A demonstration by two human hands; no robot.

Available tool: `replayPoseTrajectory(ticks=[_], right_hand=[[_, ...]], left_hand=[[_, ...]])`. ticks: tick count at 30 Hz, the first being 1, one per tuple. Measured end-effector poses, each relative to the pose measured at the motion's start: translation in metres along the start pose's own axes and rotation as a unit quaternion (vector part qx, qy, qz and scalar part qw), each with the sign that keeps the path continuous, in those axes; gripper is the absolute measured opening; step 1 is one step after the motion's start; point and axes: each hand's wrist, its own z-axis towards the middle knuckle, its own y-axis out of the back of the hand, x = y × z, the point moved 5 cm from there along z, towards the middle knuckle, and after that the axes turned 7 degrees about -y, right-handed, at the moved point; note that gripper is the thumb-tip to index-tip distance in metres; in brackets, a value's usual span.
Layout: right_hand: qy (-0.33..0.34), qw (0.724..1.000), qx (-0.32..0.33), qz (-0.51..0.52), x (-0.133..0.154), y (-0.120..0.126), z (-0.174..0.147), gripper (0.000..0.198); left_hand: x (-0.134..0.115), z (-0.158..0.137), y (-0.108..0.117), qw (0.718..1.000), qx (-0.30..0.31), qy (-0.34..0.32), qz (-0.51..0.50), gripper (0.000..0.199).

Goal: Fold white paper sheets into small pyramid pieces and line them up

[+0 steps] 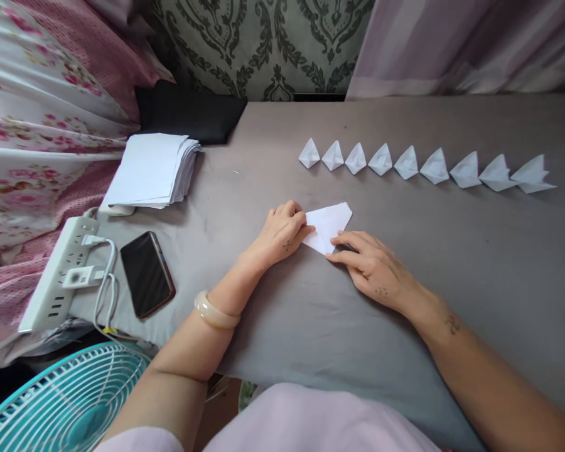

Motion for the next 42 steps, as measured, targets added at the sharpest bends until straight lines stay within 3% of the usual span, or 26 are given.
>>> replayPoseTrajectory(ticks=[14,24,32,35,39,42], right_hand=[[0.043,0.998,0.027,-0.04,0.007,0.005,0.009,0.037],[0.064,0.995,0.074,-0.033,0.004,0.009,0.019,0.038],[0.062,0.995,0.067,-0.038,0.0,0.002,0.015,0.04],[0.064,0.996,0.057,-0.04,0.002,0.0,0.014,0.038],[0.055,0.997,0.031,-0.043,0.01,-0.001,0.012,0.032],[0.037,0.998,0.021,-0.055,0.016,-0.001,0.011,0.027]], left_hand=[[0.0,0.002,-0.004,0.999,0.012,0.012,0.052,0.033],[0.011,-0.001,-0.004,0.998,-0.021,0.038,0.044,0.047],[0.019,-0.003,-0.003,0.995,-0.07,0.049,0.06,0.057],[0.025,-0.006,0.002,0.988,-0.095,0.08,0.096,0.054],[0.036,-0.017,0.015,0.958,-0.161,0.187,0.144,0.044],[0.027,-0.023,0.021,0.95,-0.172,0.207,0.157,0.032]])
